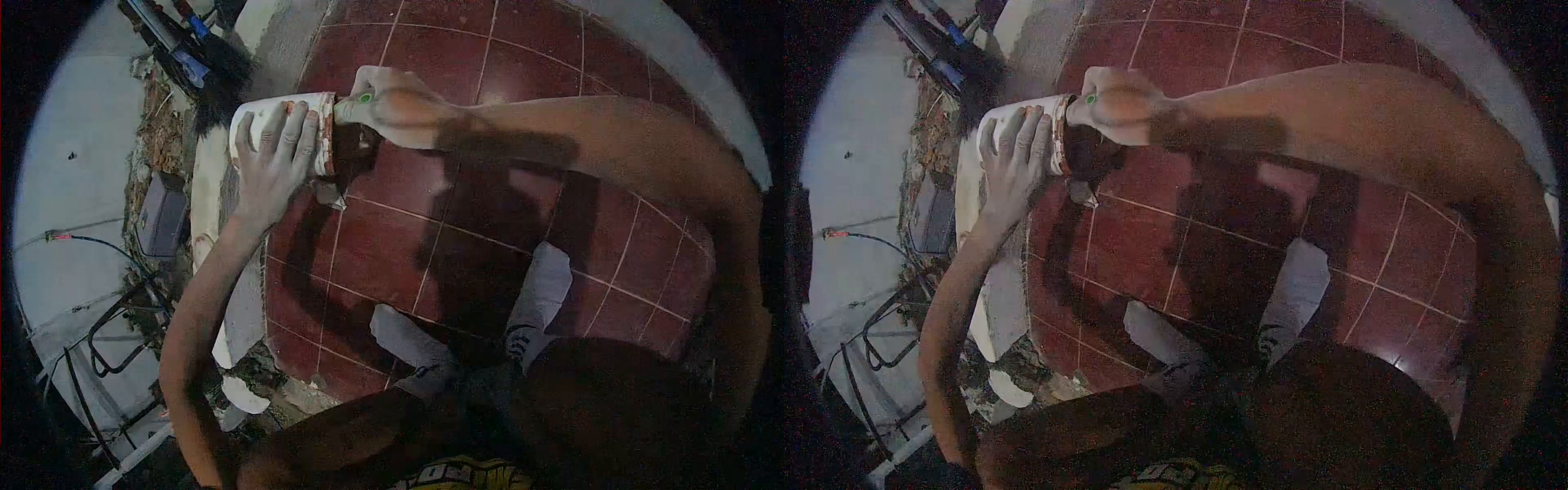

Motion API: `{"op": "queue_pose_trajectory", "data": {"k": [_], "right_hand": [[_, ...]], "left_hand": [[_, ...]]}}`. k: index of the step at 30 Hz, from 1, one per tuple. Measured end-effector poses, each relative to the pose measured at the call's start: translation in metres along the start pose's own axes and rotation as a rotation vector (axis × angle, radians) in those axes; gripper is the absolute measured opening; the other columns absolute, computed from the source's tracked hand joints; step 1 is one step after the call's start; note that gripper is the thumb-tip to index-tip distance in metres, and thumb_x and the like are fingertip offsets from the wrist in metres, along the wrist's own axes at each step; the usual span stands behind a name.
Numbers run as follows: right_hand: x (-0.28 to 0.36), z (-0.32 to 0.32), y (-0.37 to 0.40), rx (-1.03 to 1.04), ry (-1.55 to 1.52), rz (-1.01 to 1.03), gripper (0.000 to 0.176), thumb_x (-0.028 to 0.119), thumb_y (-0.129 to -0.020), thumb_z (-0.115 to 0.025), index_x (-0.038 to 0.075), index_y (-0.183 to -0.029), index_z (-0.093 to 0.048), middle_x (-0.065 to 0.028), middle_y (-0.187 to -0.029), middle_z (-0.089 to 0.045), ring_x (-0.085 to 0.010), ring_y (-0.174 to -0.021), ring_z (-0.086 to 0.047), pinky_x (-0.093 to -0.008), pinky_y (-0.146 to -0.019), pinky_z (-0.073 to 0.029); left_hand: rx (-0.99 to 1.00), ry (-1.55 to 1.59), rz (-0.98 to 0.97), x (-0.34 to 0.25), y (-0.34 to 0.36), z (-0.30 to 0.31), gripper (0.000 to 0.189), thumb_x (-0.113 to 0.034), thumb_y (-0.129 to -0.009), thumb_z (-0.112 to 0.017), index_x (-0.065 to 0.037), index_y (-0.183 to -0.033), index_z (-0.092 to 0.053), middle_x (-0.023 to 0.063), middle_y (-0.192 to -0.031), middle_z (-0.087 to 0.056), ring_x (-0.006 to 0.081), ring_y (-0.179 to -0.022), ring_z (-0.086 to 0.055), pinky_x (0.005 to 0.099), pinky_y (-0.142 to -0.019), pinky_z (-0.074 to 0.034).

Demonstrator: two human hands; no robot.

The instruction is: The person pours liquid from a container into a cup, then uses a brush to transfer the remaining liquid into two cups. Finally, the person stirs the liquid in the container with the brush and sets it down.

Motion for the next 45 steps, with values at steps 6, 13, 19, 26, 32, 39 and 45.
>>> {"op": "queue_pose_trajectory", "data": {"k": [6, 13, 19, 26, 32, 39, 45], "right_hand": [[-0.013, 0.023, 0.009, -0.034, 0.02, 0.005, 0.046, 0.045, -0.09, -0.069, 0.001, -0.096, -0.061, -0.0165, -0.087, -0.067, -0.0306, -0.083, -0.067, -0.045, -0.077, -0.051], [-0.033, 0.04, 0.015, -0.091, 0.239, 0.082, 0.041, 0.041, -0.09, -0.069, 0.002, -0.099, -0.062, -0.0152, -0.089, -0.068, -0.0256, -0.084, -0.068, -0.0417, -0.073, -0.054], [-0.041, 0.038, 0.02, -0.132, 0.079, 0.129, 0.036, 0.039, -0.092, -0.067, 0.004, -0.1, -0.062, -0.0122, -0.087, -0.065, -0.0234, -0.083, -0.066, -0.0407, -0.074, -0.053], [-0.021, 0.004, 0.014, 0.086, -0.068, 0.079, 0.031, 0.034, -0.099, -0.06, 0.004, -0.107, -0.058, -0.0117, -0.098, -0.062, -0.0196, -0.089, -0.063, -0.0384, -0.076, -0.051], [-0.006, -0.028, 0.003, 0.068, -0.073, -0.047, 0.036, 0.037, -0.099, -0.058, 0.003, -0.109, -0.056, -0.0129, -0.097, -0.063, -0.0215, -0.093, -0.063, -0.0387, -0.084, -0.05], [-0.021, -0.02, 0.001, 0.036, -0.047, -0.03, 0.031, 0.033, -0.097, -0.062, 0.004, -0.107, -0.058, -0.0128, -0.104, -0.062, -0.0221, -0.09, -0.064, -0.0422, -0.077, -0.052], [-0.032, 0.031, 0.022, 0.022, 0.012, -0.104, 0.033, 0.036, -0.093, -0.066, 0.003, -0.095, -0.062, -0.0122, -0.079, -0.064, -0.0214, -0.075, -0.065, -0.0411, -0.067, -0.052]], "left_hand": [[0.111, -0.014, 0.043, 0.004, 0.004, -0.004, 0.066, -0.018, -0.083, -0.064, -0.004, -0.144, -0.043, 0.0112, -0.146, -0.046, 0.0271, -0.135, -0.044, 0.058, -0.114, -0.026], [0.049, -0.005, 0.058, 0.007, 0.008, -0.007, 0.054, -0.021, -0.088, -0.059, -0.008, -0.139, -0.051, 0.0068, -0.146, -0.048, 0.0235, -0.133, -0.046, 0.0595, -0.112, -0.028], [0.06, 0.07, 0.103, 0.003, 0.004, 0.0, 0.056, -0.019, -0.086, -0.059, -0.005, -0.139, -0.05, 0.008, -0.146, -0.047, 0.0249, -0.134, -0.043, 0.058, -0.111, -0.029], [0.098, 0.073, 0.088, 0.003, 0.003, 0.005, 0.06, -0.019, -0.085, -0.059, -0.005, -0.142, -0.048, 0.0095, -0.146, -0.047, 0.0264, -0.134, -0.044, 0.0589, -0.111, -0.028], [0.13, -0.005, 0.033, 0.004, -0.003, 0.013, 0.06, -0.021, -0.085, -0.06, -0.005, -0.141, -0.049, 0.0097, -0.145, -0.048, 0.0264, -0.134, -0.045, 0.0604, -0.11, -0.028], [0.124, 0.023, 0.069, 0.001, 0.0, 0.009, 0.058, -0.022, -0.085, -0.061, -0.005, -0.14, -0.05, 0.0101, -0.144, -0.049, 0.0268, -0.133, -0.046, 0.0604, -0.108, -0.029], [0.161, -0.021, 0.058, 0.001, 0.002, 0.001, 0.056, -0.019, -0.084, -0.063, -0.006, -0.138, -0.052, 0.0103, -0.143, -0.049, 0.0265, -0.131, -0.047, 0.0597, -0.109, -0.028]]}}
Point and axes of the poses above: each hand's wrist, its own y-axis away from the middle knuckle, its own z-axis out of the back of the hand, x = y × z, the point moved 7 cm from there along -y, towards the middle knuckle
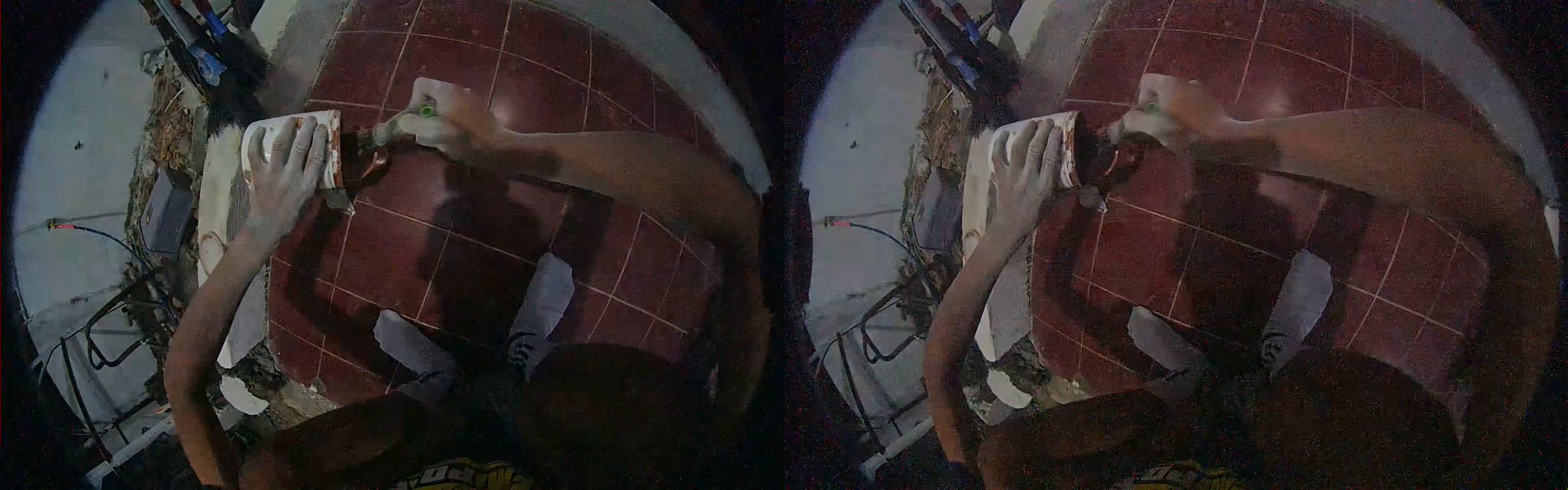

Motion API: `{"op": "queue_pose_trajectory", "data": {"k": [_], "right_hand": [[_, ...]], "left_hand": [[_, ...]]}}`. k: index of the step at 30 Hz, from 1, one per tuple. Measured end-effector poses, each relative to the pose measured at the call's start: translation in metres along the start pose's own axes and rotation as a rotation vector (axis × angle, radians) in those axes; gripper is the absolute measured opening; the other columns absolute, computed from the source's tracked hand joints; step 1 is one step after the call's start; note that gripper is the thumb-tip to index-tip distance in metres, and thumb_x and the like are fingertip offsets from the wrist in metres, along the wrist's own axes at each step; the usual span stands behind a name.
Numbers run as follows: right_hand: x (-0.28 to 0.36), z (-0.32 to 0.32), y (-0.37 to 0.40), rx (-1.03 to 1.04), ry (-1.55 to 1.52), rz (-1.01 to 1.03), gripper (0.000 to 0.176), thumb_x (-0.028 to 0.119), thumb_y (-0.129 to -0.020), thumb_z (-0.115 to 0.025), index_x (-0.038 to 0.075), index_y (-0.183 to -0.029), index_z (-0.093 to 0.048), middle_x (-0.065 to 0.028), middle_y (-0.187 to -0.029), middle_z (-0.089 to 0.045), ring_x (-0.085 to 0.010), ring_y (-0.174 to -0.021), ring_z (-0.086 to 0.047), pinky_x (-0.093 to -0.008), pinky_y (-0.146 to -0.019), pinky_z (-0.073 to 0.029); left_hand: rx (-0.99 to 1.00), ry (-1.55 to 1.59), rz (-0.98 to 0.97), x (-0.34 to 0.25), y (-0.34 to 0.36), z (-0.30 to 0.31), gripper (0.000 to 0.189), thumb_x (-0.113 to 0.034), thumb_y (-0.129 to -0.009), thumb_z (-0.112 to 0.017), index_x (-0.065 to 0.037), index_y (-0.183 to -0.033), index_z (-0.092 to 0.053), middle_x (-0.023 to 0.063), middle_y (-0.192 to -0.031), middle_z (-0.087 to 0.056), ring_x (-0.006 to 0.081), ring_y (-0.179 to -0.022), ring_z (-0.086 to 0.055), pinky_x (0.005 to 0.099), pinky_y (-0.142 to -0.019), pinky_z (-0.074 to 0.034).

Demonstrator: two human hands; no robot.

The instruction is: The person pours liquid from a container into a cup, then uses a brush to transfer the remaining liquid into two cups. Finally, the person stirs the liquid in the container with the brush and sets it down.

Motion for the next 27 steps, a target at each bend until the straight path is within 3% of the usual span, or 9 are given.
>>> {"op": "queue_pose_trajectory", "data": {"k": [1, 3, 10, 13, 15, 18, 22, 25, 27], "right_hand": [[-0.002, 0.003, 0.001, 0.002, 0.002, 0.0, 0.033, 0.036, -0.093, -0.066, 0.003, -0.095, -0.062, -0.0122, -0.079, -0.064, -0.0214, -0.075, -0.065, -0.0411, -0.067, -0.052], [-0.013, 0.004, 0.006, -0.007, -0.015, -0.021, 0.021, 0.022, -0.095, -0.063, 0.002, -0.096, -0.057, -0.0094, -0.093, -0.06, -0.0155, -0.078, -0.06, -0.0369, -0.064, -0.05], [-0.013, 0.005, 0.009, -0.03, -0.004, -0.016, 0.021, 0.024, -0.098, -0.063, 0.004, -0.097, -0.057, -0.0093, -0.092, -0.06, -0.0159, -0.082, -0.061, -0.0369, -0.071, -0.054], [-0.015, 0.004, 0.005, -0.029, -0.242, 0.041, 0.019, 0.023, -0.101, -0.058, 0.004, -0.098, -0.056, -0.0077, -0.093, -0.06, -0.0162, -0.087, -0.062, -0.0351, -0.078, -0.057], [-0.009, 0.01, 0.005, -0.161, -0.261, 0.145, 0.027, 0.029, -0.094, -0.067, 0.003, -0.097, -0.062, -0.0082, -0.078, -0.066, -0.0165, -0.07, -0.066, -0.0362, -0.06, -0.052], [0.004, 0.016, 0.003, -0.239, -0.128, 0.232, 0.027, 0.029, -0.093, -0.068, 0.004, -0.097, -0.063, -0.0106, -0.079, -0.068, -0.0187, -0.073, -0.068, -0.036, -0.063, -0.052], [0.024, 0.016, 0.009, -0.299, -0.191, 0.31, 0.029, 0.032, -0.092, -0.068, 0.005, -0.098, -0.064, -0.0122, -0.081, -0.069, -0.0216, -0.076, -0.07, -0.0361, -0.064, -0.053], [0.038, 0.013, 0.013, -0.153, -0.084, 0.266, 0.023, 0.027, -0.102, -0.057, 0.004, -0.101, -0.055, -0.0079, -0.087, -0.063, -0.0159, -0.081, -0.066, -0.0339, -0.063, -0.055], [0.055, 0.007, 0.019, -0.094, 0.109, 0.571, 0.024, 0.027, -0.097, -0.063, 0.005, -0.102, -0.056, -0.0091, -0.085, -0.063, -0.019, -0.073, -0.067, -0.0356, -0.059, -0.054]], "left_hand": [[0.0, 0.001, 0.002, 0.001, 0.0, 0.0, 0.056, -0.019, -0.084, -0.063, -0.006, -0.138, -0.052, 0.0103, -0.143, -0.049, 0.0265, -0.131, -0.047, 0.0597, -0.109, -0.028], [0.016, 0.014, 0.031, 0.001, 0.001, -0.003, 0.059, -0.018, -0.082, -0.063, -0.006, -0.139, -0.051, 0.0102, -0.145, -0.048, 0.0268, -0.132, -0.046, 0.0585, -0.11, -0.028], [-0.003, 0.055, 0.024, -0.001, 0.0, 0.005, 0.067, -0.022, -0.077, -0.066, -0.002, -0.139, -0.05, 0.0125, -0.144, -0.047, 0.0297, -0.133, -0.043, 0.0581, -0.11, -0.029], [-0.095, 0.178, 0.047, 0.0, -0.001, 0.009, 0.07, -0.03, -0.081, -0.068, 0.002, -0.14, -0.047, 0.0166, -0.143, -0.047, 0.0328, -0.133, -0.043, 0.0585, -0.11, -0.029], [-0.2, 0.351, 0.082, 0.004, 0.003, 0.019, 0.083, -0.043, -0.081, -0.071, 0.004, -0.141, -0.041, 0.0201, -0.143, -0.045, 0.0362, -0.132, -0.043, 0.0589, -0.109, -0.03], [-0.207, 0.462, 0.065, 0.01, 0.011, 0.017, 0.097, -0.053, -0.077, -0.076, 0.005, -0.144, -0.036, 0.0224, -0.143, -0.044, 0.0389, -0.132, -0.042, 0.0593, -0.109, -0.031], [-0.193, 0.548, 0.1, 0.021, 0.027, 0.011, 0.102, -0.047, -0.074, -0.082, 0.005, -0.146, -0.031, 0.0248, -0.144, -0.04, 0.0449, -0.132, -0.041, 0.0588, -0.109, -0.034], [-0.212, 0.584, 0.091, 0.026, 0.033, 0.009, 0.105, -0.043, -0.072, -0.085, 0.003, -0.147, -0.028, 0.0253, -0.145, -0.039, 0.0463, -0.133, -0.04, 0.0585, -0.109, -0.034], [-0.188, 0.59, 0.094, 0.025, 0.033, 0.007, 0.105, -0.042, -0.072, -0.086, 0.003, -0.147, -0.028, 0.0249, -0.145, -0.039, 0.0457, -0.133, -0.04, 0.058, -0.109, -0.034]]}}
Point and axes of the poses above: each hand's wrist, its own y-axis away from the middle knuckle, its own z-axis out of the back of the hand, x = y × z, the point moved 7 cm from there along -y, towards the middle knuckle
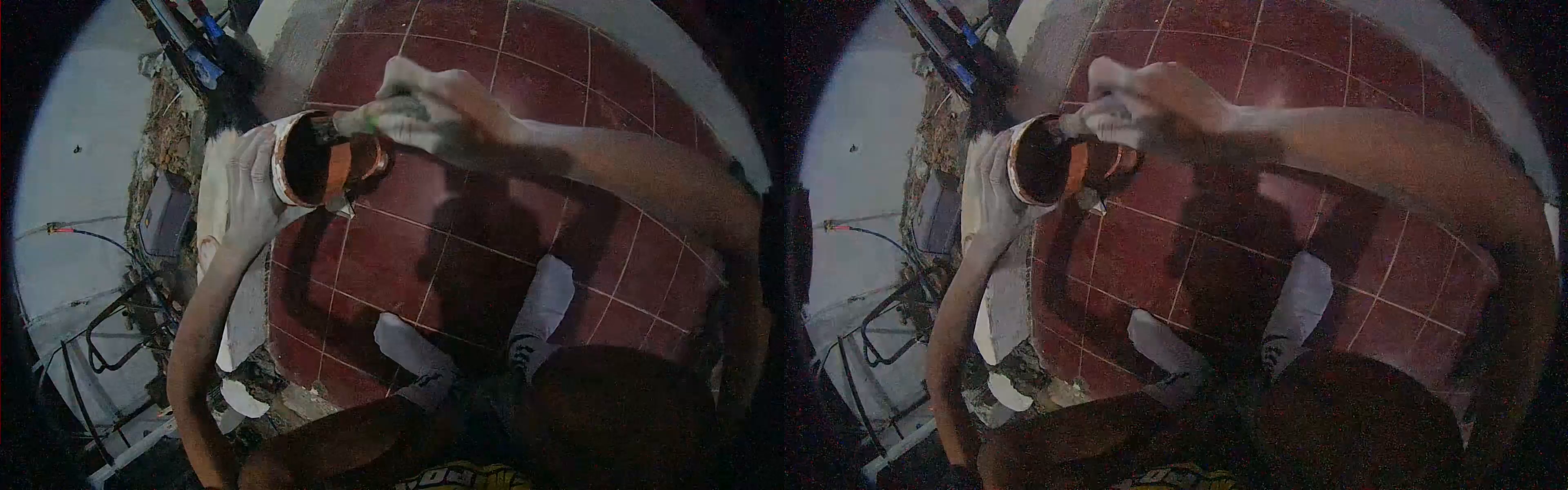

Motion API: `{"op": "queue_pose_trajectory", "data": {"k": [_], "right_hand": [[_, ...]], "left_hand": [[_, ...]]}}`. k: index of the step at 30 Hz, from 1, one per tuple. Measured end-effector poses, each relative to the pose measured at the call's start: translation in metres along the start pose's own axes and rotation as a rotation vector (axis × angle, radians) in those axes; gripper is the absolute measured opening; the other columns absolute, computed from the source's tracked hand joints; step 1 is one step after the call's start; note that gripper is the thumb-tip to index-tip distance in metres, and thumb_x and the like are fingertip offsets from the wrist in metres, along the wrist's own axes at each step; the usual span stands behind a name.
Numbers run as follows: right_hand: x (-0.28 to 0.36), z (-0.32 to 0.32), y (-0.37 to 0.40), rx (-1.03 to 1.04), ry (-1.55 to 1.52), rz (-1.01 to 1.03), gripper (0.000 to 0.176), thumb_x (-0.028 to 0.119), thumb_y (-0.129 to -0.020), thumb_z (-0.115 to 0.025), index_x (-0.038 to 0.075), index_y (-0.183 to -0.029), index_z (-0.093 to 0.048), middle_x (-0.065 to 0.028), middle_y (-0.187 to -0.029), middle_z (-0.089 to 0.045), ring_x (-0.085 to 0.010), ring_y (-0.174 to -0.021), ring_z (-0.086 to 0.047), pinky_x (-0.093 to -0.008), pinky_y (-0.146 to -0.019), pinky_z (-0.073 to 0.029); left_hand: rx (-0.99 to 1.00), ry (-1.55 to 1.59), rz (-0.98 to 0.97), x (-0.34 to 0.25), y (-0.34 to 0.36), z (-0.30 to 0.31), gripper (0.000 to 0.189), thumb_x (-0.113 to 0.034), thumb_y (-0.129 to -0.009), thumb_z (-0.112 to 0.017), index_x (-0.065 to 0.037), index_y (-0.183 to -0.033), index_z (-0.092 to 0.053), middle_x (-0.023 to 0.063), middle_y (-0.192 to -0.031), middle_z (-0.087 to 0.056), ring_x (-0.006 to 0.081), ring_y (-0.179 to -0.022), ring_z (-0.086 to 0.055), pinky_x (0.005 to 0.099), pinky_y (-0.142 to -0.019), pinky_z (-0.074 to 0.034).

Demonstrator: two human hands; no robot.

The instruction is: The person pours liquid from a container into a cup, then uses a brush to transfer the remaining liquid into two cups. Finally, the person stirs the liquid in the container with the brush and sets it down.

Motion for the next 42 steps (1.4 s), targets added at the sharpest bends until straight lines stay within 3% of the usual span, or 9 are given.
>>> {"op": "queue_pose_trajectory", "data": {"k": [3, 4, 5, 7, 11, 13, 16, 28, 42], "right_hand": [[0.028, -0.003, -0.002, 0.088, 0.291, 0.325, 0.023, 0.023, -0.093, -0.067, 0.005, -0.102, -0.056, -0.0111, -0.082, -0.063, -0.0244, -0.07, -0.066, -0.0378, -0.059, -0.054], [0.009, -0.01, -0.003, 0.239, -0.117, -0.054, 0.027, 0.026, -0.091, -0.068, 0.005, -0.103, -0.057, -0.0139, -0.084, -0.062, -0.0289, -0.074, -0.066, -0.0398, -0.063, -0.054], [0.008, -0.011, -0.005, 0.239, -0.115, -0.054, 0.027, 0.026, -0.091, -0.068, 0.005, -0.103, -0.057, -0.0139, -0.084, -0.062, -0.0289, -0.074, -0.066, -0.0398, -0.063, -0.054], [0.028, -0.017, -0.003, 0.17, 0.476, 0.441, 0.034, 0.024, -0.097, -0.056, 0.008, -0.127, -0.061, -0.0051, -0.098, -0.061, -0.0227, -0.085, -0.069, -0.035, -0.072, -0.058], [0.012, -0.031, -0.009, 0.056, 0.215, 0.407, 0.033, 0.018, -0.092, -0.059, 0.007, -0.123, -0.059, -0.008, -0.1, -0.061, -0.0219, -0.088, -0.069, -0.0324, -0.073, -0.061], [0.021, -0.043, 0.0, -0.005, 0.724, 0.681, 0.032, 0.016, -0.091, -0.06, 0.007, -0.121, -0.056, -0.0109, -0.105, -0.063, -0.0231, -0.09, -0.07, -0.0308, -0.071, -0.062], [0.015, -0.047, -0.008, 0.133, 0.655, 0.414, 0.034, 0.016, -0.092, -0.057, 0.011, -0.125, -0.054, -0.0124, -0.105, -0.064, -0.0242, -0.093, -0.071, -0.0321, -0.067, -0.063], [-0.003, -0.064, -0.013, 0.437, 0.552, 0.209, 0.036, 0.014, -0.097, -0.052, 0.019, -0.132, -0.052, -0.0153, -0.096, -0.065, -0.0274, -0.086, -0.072, -0.0384, -0.066, -0.06], [0.023, -0.028, 0.009, 0.497, 0.513, 0.252, 0.043, 0.009, -0.095, -0.053, 0.019, -0.137, -0.051, -0.0143, -0.087, -0.066, -0.0299, -0.077, -0.071, -0.0401, -0.065, -0.059]], "left_hand": [[-0.013, -0.013, -0.037, -0.003, -0.005, 0.007, 0.105, -0.041, -0.07, -0.086, 0.003, -0.147, -0.03, 0.0233, -0.146, -0.038, 0.0443, -0.134, -0.04, 0.057, -0.11, -0.034], [-0.028, -0.024, -0.056, -0.005, -0.007, 0.008, 0.104, -0.041, -0.07, -0.086, 0.002, -0.147, -0.03, 0.0225, -0.146, -0.039, 0.0435, -0.134, -0.04, 0.0569, -0.11, -0.034], [-0.044, -0.034, -0.076, -0.007, -0.008, 0.009, 0.104, -0.041, -0.069, -0.087, 0.002, -0.147, -0.031, 0.0217, -0.146, -0.04, 0.0426, -0.134, -0.041, 0.0567, -0.11, -0.034], [-0.045, -0.051, -0.08, -0.01, -0.014, 0.004, 0.102, -0.041, -0.07, -0.086, 0.002, -0.146, -0.033, 0.0216, -0.145, -0.041, 0.0418, -0.133, -0.042, 0.0571, -0.11, -0.033], [-0.039, -0.108, -0.111, -0.017, -0.025, 0.004, 0.096, -0.042, -0.071, -0.083, 0.003, -0.143, -0.038, 0.0212, -0.141, -0.046, 0.0395, -0.131, -0.045, 0.0579, -0.11, -0.033], [-0.023, -0.106, -0.132, -0.021, -0.031, 0.0, 0.09, -0.043, -0.074, -0.079, 0.005, -0.141, -0.04, 0.0206, -0.139, -0.048, 0.0385, -0.13, -0.046, 0.0582, -0.109, -0.034], [-0.047, -0.168, -0.167, -0.024, -0.032, -0.004, 0.079, -0.038, -0.08, -0.073, 0.003, -0.14, -0.042, 0.0186, -0.142, -0.046, 0.0364, -0.13, -0.046, 0.06, -0.108, -0.033], [0.035, -0.323, -0.138, -0.022, -0.027, -0.015, 0.065, -0.027, -0.082, -0.062, 0.001, -0.14, -0.047, 0.0136, -0.145, -0.046, 0.0315, -0.134, -0.043, 0.059, -0.111, -0.03], [0.048, -0.359, -0.102, -0.019, -0.02, -0.018, 0.056, -0.016, -0.086, -0.058, -0.002, -0.139, -0.049, 0.0114, -0.145, -0.048, 0.0293, -0.133, -0.045, 0.0589, -0.111, -0.03]]}}
Point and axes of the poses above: each hand's wrist, its own y-axis away from the middle knuckle, its own z-axis out of the back of the hand, x = y × z, the point moved 7 cm from there along -y, towards the middle knuckle
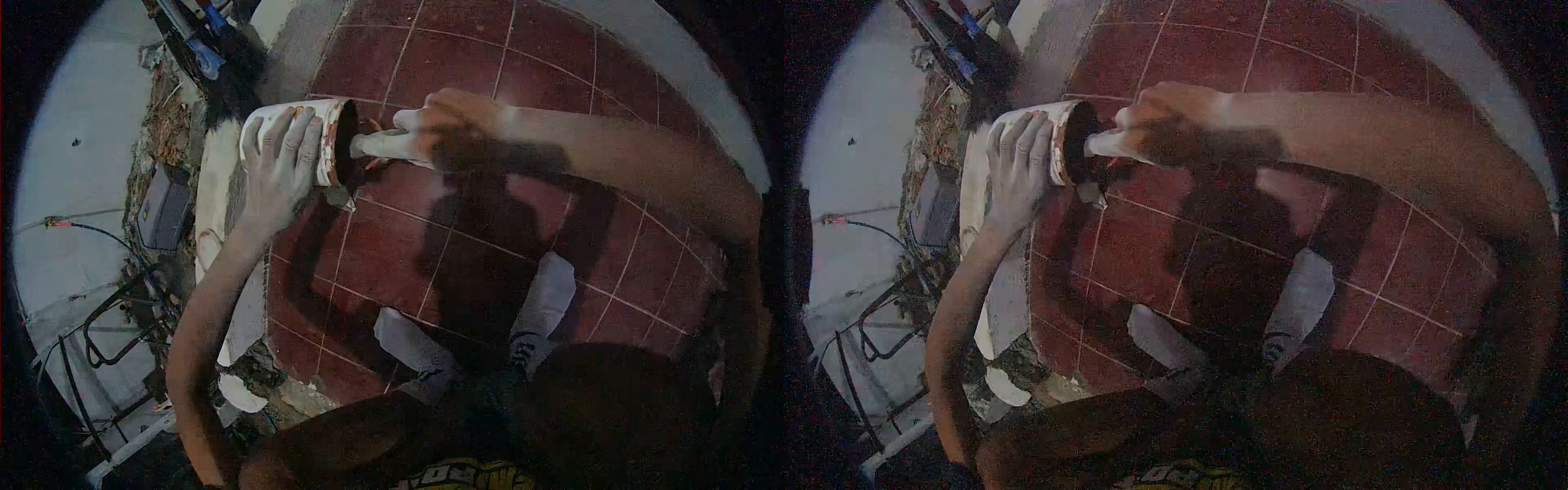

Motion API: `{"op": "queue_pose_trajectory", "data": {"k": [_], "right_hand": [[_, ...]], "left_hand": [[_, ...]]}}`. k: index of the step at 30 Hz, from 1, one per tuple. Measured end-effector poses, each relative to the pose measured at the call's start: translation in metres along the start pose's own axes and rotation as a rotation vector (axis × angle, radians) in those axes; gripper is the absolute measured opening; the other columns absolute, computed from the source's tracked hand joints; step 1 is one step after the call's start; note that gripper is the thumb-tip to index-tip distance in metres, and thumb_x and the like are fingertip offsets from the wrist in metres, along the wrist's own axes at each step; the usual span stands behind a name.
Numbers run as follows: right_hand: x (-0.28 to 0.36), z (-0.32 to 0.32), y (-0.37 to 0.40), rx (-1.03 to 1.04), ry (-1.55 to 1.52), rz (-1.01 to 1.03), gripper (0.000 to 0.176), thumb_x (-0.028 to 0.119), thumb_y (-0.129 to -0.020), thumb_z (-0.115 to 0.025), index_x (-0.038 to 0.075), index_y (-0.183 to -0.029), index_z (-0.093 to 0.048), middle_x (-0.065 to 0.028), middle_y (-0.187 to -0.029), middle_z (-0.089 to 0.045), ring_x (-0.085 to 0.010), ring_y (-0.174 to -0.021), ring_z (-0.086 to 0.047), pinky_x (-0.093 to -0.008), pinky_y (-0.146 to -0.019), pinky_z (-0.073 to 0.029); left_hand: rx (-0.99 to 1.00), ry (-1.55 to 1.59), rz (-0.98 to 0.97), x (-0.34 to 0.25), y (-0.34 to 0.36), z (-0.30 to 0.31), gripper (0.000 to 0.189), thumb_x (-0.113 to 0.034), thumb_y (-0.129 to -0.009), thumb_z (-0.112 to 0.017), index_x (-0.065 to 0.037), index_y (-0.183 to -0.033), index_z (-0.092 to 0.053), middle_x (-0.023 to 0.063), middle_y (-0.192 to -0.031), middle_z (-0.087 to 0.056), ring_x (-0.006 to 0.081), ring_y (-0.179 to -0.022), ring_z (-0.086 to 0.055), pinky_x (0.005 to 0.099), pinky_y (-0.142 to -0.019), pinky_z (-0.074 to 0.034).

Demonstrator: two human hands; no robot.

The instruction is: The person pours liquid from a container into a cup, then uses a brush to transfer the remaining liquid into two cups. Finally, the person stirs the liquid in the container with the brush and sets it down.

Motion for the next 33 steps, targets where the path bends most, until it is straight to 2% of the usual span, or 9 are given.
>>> {"op": "queue_pose_trajectory", "data": {"k": [5, 8, 10, 14, 16, 23, 29, 31, 33], "right_hand": [[-0.009, -0.017, 0.005, 0.005, 0.033, -0.007, 0.046, 0.01, -0.093, -0.055, 0.019, -0.139, -0.051, -0.0153, -0.086, -0.065, -0.0327, -0.074, -0.07, -0.0437, -0.062, -0.057], [-0.041, -0.042, 0.024, 0.3, -0.275, -0.381, 0.049, 0.011, -0.091, -0.058, 0.018, -0.139, -0.05, -0.015, -0.084, -0.063, -0.0335, -0.07, -0.069, -0.0444, -0.059, -0.056], [-0.02, -0.023, 0.027, -0.06, 0.081, 0.046, 0.052, 0.013, -0.089, -0.06, 0.019, -0.139, -0.05, -0.0135, -0.082, -0.062, -0.0331, -0.068, -0.068, -0.0441, -0.056, -0.056], [-0.019, -0.011, 0.041, -0.058, 0.119, 0.09, 0.055, 0.014, -0.088, -0.06, 0.021, -0.142, -0.047, -0.0128, -0.082, -0.059, -0.0321, -0.066, -0.067, -0.0434, -0.056, -0.056], [-0.02, -0.015, 0.044, 0.035, 0.266, 0.061, 0.036, 0.017, -0.082, -0.067, 0.007, -0.117, -0.064, -0.0141, -0.093, -0.059, -0.0289, -0.068, -0.068, -0.0409, -0.059, -0.059], [-0.024, -0.001, 0.046, 0.048, 0.296, 0.133, 0.037, 0.014, -0.082, -0.067, 0.005, -0.117, -0.059, -0.0134, -0.094, -0.058, -0.0278, -0.072, -0.068, -0.0392, -0.062, -0.059], [-0.043, -0.006, 0.021, 0.087, 0.111, -0.174, 0.04, 0.013, -0.083, -0.066, 0.005, -0.12, -0.053, -0.0129, -0.092, -0.058, -0.0284, -0.078, -0.069, -0.0384, -0.064, -0.059], [-0.02, 0.001, 0.017, -0.108, 0.318, 0.091, 0.039, 0.016, -0.086, -0.066, 0.008, -0.121, -0.052, -0.0114, -0.085, -0.059, -0.03, -0.07, -0.068, -0.0391, -0.063, -0.058], [-0.023, -0.005, 0.016, -0.08, 0.274, 0.063, 0.038, 0.018, -0.087, -0.066, 0.011, -0.122, -0.053, -0.0105, -0.083, -0.058, -0.0297, -0.068, -0.068, -0.0394, -0.061, -0.058]], "left_hand": [[-0.011, -0.022, -0.008, 0.001, 0.005, -0.002, 0.06, -0.019, -0.086, -0.06, -0.003, -0.142, -0.046, 0.0113, -0.146, -0.046, 0.0295, -0.133, -0.044, 0.0604, -0.112, -0.027], [-0.04, 0.028, 0.015, 0.002, 0.004, 0.0, 0.06, -0.021, -0.085, -0.06, -0.004, -0.141, -0.046, 0.0115, -0.146, -0.047, 0.0294, -0.133, -0.044, 0.0605, -0.113, -0.027], [-0.015, -0.044, -0.008, 0.003, 0.005, -0.002, 0.061, -0.022, -0.085, -0.061, -0.004, -0.141, -0.047, 0.0115, -0.146, -0.046, 0.0293, -0.133, -0.044, 0.0601, -0.113, -0.027], [0.021, 0.026, 0.038, 0.004, 0.002, 0.002, 0.06, -0.021, -0.083, -0.062, -0.003, -0.14, -0.048, 0.0113, -0.147, -0.045, 0.0287, -0.134, -0.043, 0.0594, -0.113, -0.027], [0.01, 0.006, 0.028, 0.003, 0.001, 0.001, 0.06, -0.021, -0.084, -0.061, -0.004, -0.14, -0.048, 0.011, -0.147, -0.045, 0.0283, -0.135, -0.042, 0.059, -0.113, -0.027], [0.041, -0.069, 0.017, 0.004, -0.003, 0.001, 0.057, -0.022, -0.086, -0.058, -0.006, -0.14, -0.05, 0.0099, -0.146, -0.046, 0.028, -0.134, -0.041, 0.0586, -0.113, -0.027], [0.02, 0.026, 0.015, -0.002, -0.01, 0.004, 0.059, -0.023, -0.086, -0.058, -0.006, -0.141, -0.049, 0.0087, -0.147, -0.046, 0.0272, -0.134, -0.043, 0.0582, -0.114, -0.027], [0.035, -0.023, -0.006, -0.005, -0.012, 0.003, 0.059, -0.022, -0.086, -0.058, -0.006, -0.141, -0.049, 0.0087, -0.147, -0.046, 0.0269, -0.134, -0.043, 0.0582, -0.113, -0.027], [0.052, -0.075, -0.023, -0.005, -0.012, 0.002, 0.059, -0.022, -0.085, -0.058, -0.006, -0.141, -0.049, 0.0086, -0.148, -0.046, 0.0267, -0.135, -0.043, 0.0583, -0.113, -0.027]]}}
Point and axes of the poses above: each hand's wrist, its own y-axis away from the middle knuckle, its own z-axis out of the back of the hand, x = y × z, the point moved 7 cm from there along -y, towards the middle knuckle
